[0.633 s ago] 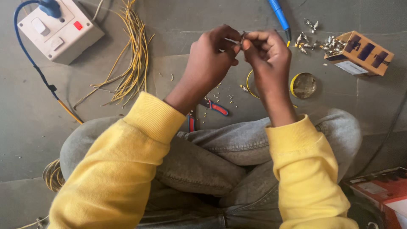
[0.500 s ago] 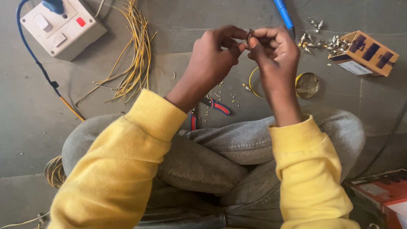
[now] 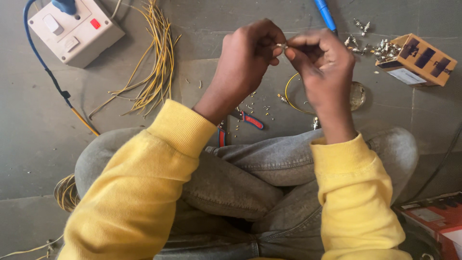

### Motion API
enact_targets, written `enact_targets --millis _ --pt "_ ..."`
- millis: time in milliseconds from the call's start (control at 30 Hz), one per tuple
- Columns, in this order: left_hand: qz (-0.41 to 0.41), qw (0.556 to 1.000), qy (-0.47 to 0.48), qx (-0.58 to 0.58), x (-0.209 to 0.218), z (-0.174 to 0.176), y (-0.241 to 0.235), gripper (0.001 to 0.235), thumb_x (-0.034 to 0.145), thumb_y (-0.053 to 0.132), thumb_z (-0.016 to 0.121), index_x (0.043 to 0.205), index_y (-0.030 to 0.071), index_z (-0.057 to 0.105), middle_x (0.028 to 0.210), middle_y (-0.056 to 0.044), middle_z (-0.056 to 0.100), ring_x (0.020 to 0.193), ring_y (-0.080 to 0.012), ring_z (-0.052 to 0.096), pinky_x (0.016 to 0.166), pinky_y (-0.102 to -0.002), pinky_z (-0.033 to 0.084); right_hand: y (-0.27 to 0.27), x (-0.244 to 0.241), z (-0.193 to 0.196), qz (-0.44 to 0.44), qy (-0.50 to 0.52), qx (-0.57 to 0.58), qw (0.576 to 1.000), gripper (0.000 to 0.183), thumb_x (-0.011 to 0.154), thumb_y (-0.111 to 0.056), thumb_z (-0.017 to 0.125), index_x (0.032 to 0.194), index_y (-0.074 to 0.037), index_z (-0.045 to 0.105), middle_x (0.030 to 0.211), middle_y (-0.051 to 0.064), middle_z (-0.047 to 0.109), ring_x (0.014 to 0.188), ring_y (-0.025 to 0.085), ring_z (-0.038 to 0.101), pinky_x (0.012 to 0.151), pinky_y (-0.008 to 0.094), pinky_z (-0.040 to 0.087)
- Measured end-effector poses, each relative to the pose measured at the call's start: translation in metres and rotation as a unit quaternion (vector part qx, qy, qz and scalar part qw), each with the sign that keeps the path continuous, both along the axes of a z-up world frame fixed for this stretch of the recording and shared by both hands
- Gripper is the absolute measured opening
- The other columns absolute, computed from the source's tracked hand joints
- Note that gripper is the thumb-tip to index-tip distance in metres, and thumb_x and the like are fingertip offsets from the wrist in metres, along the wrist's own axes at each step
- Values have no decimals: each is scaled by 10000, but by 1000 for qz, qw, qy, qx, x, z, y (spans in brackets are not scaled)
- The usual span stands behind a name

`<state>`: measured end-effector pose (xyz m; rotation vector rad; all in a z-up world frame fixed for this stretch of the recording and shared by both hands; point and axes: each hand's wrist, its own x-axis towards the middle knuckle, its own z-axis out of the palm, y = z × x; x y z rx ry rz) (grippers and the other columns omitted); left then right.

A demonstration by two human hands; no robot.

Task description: The person sits on the floor and solders small metal connectors onto the ends of yellow wires using a soldering iron and solder wire. They repeatedly pick up wires, apply heat and solder, and place the finished pieces aside.

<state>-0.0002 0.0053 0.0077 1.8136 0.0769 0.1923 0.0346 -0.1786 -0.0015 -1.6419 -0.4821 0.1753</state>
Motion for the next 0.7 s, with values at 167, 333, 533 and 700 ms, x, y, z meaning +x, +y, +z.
enact_targets --millis 167,333,533,700 --pt "-64 997 -9 -42 -2 2 3 79 887 -54 694 941 4 698 765 -54 761 694 -80 764 607 -244 609 -15 6 -3 53 27 43 997 191 993 156 740 1093 14 660 1108 73 701 1057 124 701 965 280 609" --pt "-100 992 35 -65 0 2 7 89 855 -67 704 915 -2 711 744 -53 750 692 -82 752 621 -246 631 -25 9 -8 63 51 31 996 195 922 164 753 1018 10 680 1082 74 721 1039 129 699 942 273 602" --pt "-44 998 26 25 13 -20 14 60 828 -45 696 858 6 698 720 -90 754 660 -134 785 596 -265 619 3 11 -6 50 58 -16 997 219 889 94 778 1040 -19 668 1060 52 730 1011 107 712 910 257 604" --pt "5 985 44 169 31 -43 21 87 771 37 699 857 45 689 758 -203 744 690 -353 761 651 -428 599 25 11 -17 -19 -81 -173 981 201 845 39 824 989 -11 694 984 80 743 915 142 736 806 290 596"
